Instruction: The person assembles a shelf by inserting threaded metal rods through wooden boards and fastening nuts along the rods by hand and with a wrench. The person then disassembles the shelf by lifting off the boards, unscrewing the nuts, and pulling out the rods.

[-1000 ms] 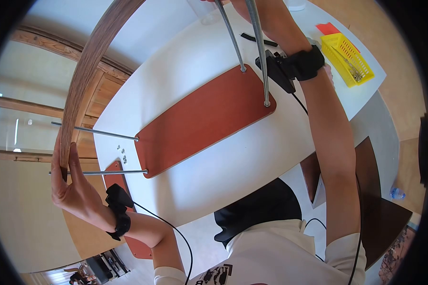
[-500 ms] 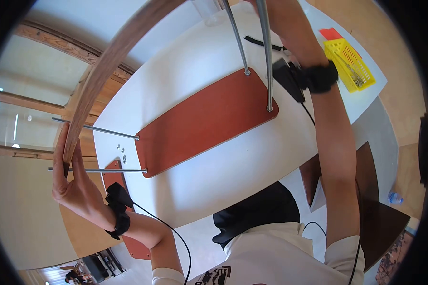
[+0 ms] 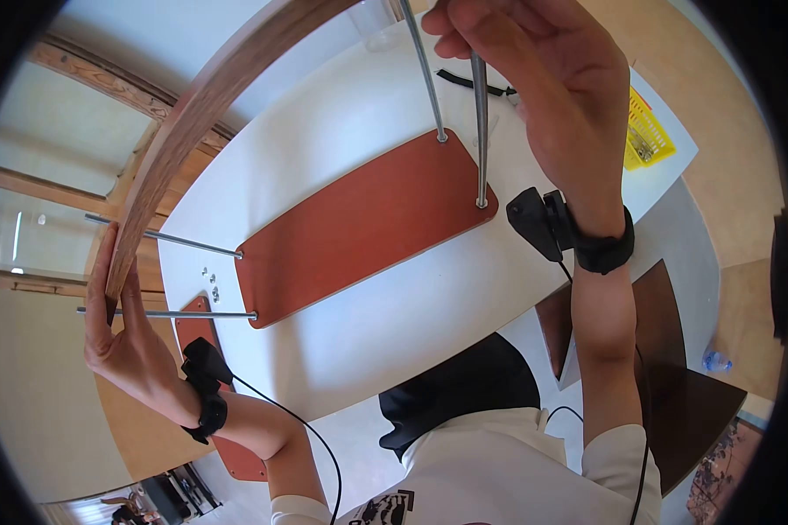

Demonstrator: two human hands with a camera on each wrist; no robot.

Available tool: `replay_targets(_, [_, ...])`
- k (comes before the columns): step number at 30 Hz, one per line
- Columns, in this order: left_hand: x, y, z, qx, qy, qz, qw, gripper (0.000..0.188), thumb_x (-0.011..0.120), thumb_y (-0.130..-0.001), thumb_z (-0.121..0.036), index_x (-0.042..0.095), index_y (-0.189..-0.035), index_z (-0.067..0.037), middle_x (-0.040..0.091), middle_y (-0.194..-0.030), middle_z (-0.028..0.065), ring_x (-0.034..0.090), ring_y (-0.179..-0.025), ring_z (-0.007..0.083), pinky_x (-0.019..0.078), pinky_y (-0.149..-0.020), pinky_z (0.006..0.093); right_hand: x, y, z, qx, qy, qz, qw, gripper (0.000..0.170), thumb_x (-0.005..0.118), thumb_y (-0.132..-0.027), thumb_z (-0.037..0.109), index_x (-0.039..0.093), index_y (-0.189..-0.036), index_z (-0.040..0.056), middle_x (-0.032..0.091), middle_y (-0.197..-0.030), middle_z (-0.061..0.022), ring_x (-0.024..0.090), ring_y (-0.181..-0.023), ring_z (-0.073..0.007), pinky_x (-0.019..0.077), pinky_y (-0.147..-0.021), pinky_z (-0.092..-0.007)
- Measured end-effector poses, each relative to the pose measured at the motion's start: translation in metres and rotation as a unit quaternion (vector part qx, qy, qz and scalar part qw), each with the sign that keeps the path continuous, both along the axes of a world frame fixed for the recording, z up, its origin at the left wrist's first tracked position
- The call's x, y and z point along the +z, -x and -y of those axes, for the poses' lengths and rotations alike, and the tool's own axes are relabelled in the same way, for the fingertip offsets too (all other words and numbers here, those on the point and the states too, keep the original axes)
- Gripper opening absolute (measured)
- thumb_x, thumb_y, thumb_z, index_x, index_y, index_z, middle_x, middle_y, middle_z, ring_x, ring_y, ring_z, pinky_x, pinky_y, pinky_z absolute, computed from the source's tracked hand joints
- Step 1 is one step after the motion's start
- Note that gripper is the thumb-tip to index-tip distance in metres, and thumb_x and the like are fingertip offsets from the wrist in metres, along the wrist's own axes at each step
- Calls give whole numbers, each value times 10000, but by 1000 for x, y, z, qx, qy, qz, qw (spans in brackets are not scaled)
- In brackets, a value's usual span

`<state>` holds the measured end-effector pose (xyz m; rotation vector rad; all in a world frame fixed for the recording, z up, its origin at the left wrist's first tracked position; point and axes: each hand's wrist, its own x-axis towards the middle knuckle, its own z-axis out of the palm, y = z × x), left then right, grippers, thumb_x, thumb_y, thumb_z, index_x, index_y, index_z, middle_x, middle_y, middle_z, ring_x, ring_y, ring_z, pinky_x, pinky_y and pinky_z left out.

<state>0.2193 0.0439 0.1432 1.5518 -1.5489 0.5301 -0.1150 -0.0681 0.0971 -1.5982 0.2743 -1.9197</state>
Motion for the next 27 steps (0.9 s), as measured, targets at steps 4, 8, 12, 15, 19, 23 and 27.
replay_targets(4, [1,-2,0,15,-6,-6,1000,334,634,-953,56,748,-1244,-62,765,-1199,68,710,-1103,146,562,-892,251,-2,5,-1,-4,21,-5,1000,235,662,-1017,102,661,-1202,-43,741,-1007,-113,715,-905,-150,571,-765,-260])
replay_targets(8, [-1,-6,-1,22,-1,-3,1000,300,645,-955,42,764,-1212,-60,767,-1192,68,708,-1069,118,562,-878,242,-1,5,-3,0,9,-4,1000,249,659,-1023,137,662,-1198,-40,740,-993,-111,709,-888,-144,565,-756,-255])
replay_targets(12, [-1,-5,-3,20,-3,10,1000,311,647,-956,37,756,-1230,-65,766,-1198,68,707,-1074,122,560,-880,247,3,7,-10,-23,-12,-17,1000,243,661,-1017,129,661,-1187,-45,741,-973,-113,706,-889,-135,566,-761,-260])
replay_targets(15, [-2,-3,-4,46,-12,16,999,336,646,-952,45,747,-1251,-71,762,-1210,62,708,-1084,137,556,-911,263,4,4,-19,-27,-48,-12,998,232,657,-1014,112,657,-1183,-47,743,-977,-119,713,-905,-140,577,-778,-273])
replay_targets(19, [-6,-12,-4,0,4,32,999,384,644,-928,81,739,-1266,-73,756,-1230,58,708,-1105,164,544,-960,285,6,11,-22,-18,-102,-25,994,251,650,-1012,92,626,-1220,-45,751,-983,-124,730,-927,-164,605,-816,-312])
replay_targets(23, [-4,-19,-5,-56,-8,74,996,408,650,-890,112,742,-1251,-54,752,-1238,75,697,-1143,193,535,-987,316,-2,21,-27,-9,-56,-70,996,310,624,-1037,151,592,-1280,-39,734,-1128,-150,713,-1061,-202,589,-931,-338])
replay_targets(27, [2,-18,-9,-95,-23,42,994,419,656,-861,123,743,-1234,-46,750,-1235,86,680,-1185,233,501,-1038,361,3,45,-22,120,-129,-23,984,624,410,-1092,416,441,-1459,-88,650,-1332,-189,684,-1117,-314,503,-1039,-487])
